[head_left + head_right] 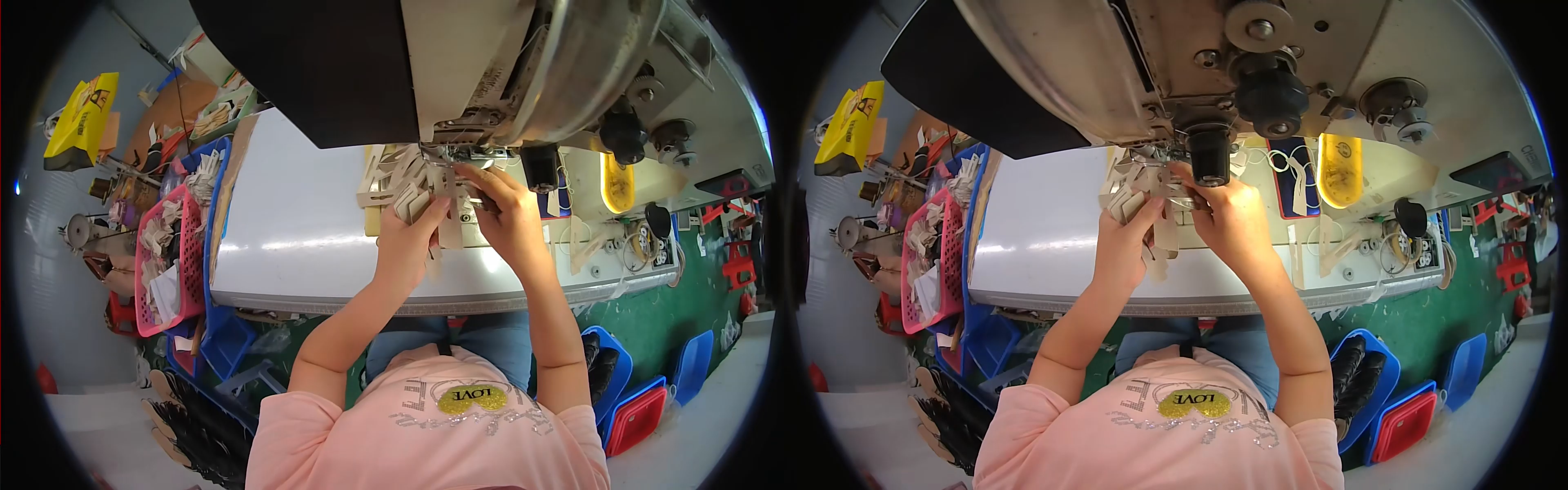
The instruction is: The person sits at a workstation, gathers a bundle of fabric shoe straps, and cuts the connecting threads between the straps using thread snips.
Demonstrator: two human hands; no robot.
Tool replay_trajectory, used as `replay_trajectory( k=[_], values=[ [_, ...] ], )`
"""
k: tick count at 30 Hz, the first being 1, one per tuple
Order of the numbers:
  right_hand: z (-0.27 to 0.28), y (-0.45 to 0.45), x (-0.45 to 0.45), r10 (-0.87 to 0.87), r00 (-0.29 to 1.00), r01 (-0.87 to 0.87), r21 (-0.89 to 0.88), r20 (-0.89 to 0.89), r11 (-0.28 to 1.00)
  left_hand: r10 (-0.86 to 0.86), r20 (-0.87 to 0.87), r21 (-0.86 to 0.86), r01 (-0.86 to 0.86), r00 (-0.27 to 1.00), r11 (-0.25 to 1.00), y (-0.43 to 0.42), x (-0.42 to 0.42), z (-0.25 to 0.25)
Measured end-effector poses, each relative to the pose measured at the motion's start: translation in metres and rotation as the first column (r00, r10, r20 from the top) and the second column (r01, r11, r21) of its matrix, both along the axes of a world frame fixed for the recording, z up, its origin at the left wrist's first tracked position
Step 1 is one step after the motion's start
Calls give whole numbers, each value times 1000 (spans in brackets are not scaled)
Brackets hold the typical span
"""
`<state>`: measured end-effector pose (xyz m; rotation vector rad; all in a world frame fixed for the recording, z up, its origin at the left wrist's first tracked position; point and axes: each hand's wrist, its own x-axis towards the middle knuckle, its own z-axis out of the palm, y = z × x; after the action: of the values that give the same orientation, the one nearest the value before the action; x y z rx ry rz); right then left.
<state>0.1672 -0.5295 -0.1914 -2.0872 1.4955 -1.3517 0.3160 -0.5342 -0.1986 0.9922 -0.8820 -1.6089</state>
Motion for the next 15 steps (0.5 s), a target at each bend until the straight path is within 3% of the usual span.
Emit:
replay_trajectory(
  k=[2,5,15],
  values=[
    [-3,-2,0,17,1000,-16,-54,20,998,22,46,3,-22,999,1000,7,2,-3],
    [1,0,0,10,1000,-10,39,-6,999,22,11,-17,-22,1000,1000,11,3,0],
    [-2,-2,-1,15,1000,-15,8,11,1000,-77,46,-75,80,996,994,-1,7,-1]
  ],
)
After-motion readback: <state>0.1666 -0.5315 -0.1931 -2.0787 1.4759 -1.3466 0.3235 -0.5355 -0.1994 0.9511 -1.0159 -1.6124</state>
